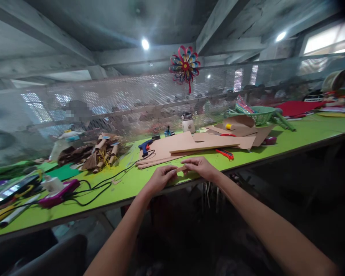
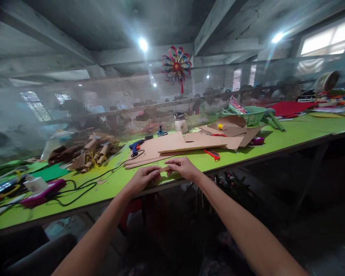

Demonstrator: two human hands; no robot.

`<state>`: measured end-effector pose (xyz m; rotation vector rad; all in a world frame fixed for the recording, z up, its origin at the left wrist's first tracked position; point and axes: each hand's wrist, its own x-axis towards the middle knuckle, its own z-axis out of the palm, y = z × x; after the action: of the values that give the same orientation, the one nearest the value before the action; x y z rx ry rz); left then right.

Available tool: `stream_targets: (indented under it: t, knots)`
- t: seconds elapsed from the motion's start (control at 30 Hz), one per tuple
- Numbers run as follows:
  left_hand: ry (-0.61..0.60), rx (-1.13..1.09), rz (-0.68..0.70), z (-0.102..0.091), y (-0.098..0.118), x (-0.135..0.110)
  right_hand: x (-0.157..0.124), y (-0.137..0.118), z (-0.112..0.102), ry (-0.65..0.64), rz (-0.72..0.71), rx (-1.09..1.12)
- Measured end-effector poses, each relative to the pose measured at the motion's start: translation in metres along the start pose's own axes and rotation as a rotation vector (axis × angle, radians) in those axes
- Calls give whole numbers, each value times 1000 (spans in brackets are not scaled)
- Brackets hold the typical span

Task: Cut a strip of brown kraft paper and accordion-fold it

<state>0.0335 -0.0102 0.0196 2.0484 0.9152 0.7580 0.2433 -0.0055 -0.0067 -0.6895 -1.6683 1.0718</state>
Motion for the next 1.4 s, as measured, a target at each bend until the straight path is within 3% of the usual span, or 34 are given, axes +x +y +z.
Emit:
stream_targets:
  t: [0.23, 0.43, 0.53, 0.67, 0.77, 0.9, 1.0, 1.2, 1.4]
  knots:
    - [-39, 63, -8, -8, 2, 6, 0, 0, 0, -40, 66, 58]
    - [-91, 416, 99, -8, 7, 28, 1, 0, 2, -34, 33, -119]
    - [-88, 442, 123, -3, 4, 31, 1, 0, 7, 16, 15, -259]
    - [8, 365, 116, 2, -10, 29, 4, -3, 13, 54, -95, -491]
    - [49, 324, 109, 3, -19, 31, 12, -10, 10, -42, -185, -775]
    - [2, 409, 162, 0, -21, 35, 23, -19, -2, -294, -287, -1069]
    - [-70, 541, 204, -5, -17, 39, 24, -14, -9, -366, -282, -1051]
    - [-211, 645, 171, -18, -1, 37, 20, 8, -7, -230, -207, -928]
    - [-152, 654, 187, -23, -6, 32, 16, 2, -4, -219, -216, -922]
